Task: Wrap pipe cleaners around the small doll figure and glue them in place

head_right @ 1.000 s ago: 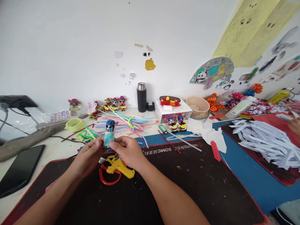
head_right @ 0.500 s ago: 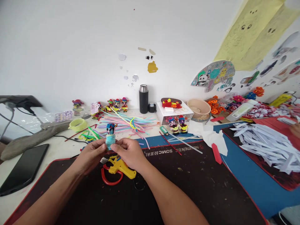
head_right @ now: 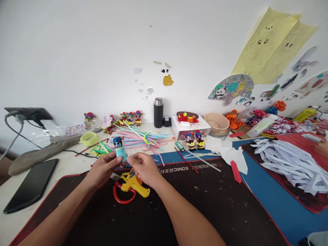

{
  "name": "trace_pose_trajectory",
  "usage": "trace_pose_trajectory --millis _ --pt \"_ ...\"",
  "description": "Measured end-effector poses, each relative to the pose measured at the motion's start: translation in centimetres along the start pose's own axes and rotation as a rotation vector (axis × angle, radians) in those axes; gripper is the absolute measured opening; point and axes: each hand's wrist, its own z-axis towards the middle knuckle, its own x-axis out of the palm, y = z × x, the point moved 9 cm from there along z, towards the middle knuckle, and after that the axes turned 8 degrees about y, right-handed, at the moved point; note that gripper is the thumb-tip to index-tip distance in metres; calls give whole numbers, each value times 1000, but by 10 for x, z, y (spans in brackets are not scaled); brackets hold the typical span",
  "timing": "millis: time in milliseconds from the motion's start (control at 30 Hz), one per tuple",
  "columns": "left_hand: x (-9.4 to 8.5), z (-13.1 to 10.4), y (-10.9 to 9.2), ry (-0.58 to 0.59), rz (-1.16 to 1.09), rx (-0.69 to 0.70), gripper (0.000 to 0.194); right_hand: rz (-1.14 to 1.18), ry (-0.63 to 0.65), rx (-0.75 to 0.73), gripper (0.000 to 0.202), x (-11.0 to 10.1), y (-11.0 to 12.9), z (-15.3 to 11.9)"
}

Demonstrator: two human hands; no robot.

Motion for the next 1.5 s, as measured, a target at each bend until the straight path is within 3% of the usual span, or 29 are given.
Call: trace_pose_trajectory --millis 300,833,1233,1500 --pt "-6 2 9 -25 25 -21 36 33 -75 -31 48 -8 -3 2" --pt "-4 1 13 -58 -76 -66 38 40 -96 -77 41 -11 -9 7" --pt "-6 -1 13 -75 -64 -138 40 -174 -188 -106 32 -21 -1 1" --pt "-2 -1 17 -50 -177 -147 37 -161 -181 -107 34 -21 1 1"
